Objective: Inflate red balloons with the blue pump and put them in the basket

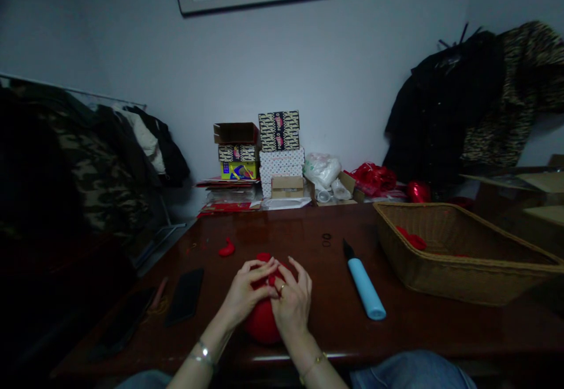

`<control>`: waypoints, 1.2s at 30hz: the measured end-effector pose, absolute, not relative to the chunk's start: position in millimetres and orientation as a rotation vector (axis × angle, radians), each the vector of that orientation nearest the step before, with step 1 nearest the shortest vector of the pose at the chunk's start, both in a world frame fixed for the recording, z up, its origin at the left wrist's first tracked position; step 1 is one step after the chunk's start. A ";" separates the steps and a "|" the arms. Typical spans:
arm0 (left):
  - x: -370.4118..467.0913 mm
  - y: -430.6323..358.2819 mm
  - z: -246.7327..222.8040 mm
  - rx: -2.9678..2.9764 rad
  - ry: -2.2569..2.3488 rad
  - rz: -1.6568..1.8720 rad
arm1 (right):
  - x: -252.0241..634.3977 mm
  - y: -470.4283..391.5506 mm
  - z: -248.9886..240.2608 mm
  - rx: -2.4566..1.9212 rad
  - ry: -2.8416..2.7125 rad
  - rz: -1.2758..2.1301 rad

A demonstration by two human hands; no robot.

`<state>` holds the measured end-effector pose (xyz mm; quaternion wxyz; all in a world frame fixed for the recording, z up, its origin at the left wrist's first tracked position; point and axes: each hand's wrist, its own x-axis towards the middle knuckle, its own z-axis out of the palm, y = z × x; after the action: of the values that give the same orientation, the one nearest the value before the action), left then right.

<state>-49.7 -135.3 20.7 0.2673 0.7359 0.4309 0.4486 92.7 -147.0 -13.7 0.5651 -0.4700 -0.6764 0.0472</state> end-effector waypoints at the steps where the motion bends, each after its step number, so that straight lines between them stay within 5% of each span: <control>1: -48.6 -133.7 19.1 1.968 1.153 1.230 | 92.8 -147.4 -12.2 -1.106 -1.601 0.102; 9: -44.7 -137.7 12.0 2.047 1.361 1.409 | 120.1 -146.1 -4.0 -0.993 -1.656 0.492; 23: -46.0 -141.1 31.1 2.528 1.038 0.939 | 141.6 -118.4 36.0 -0.745 -1.928 0.789; 36: -31.2 -133.9 11.1 1.819 1.245 1.526 | 141.6 -143.5 33.3 -0.797 -1.918 0.707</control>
<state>-31.2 -133.9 11.1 0.2286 0.6606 0.4520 0.5541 141.6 -143.5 33.3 0.4562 -0.3233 -0.7779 0.2867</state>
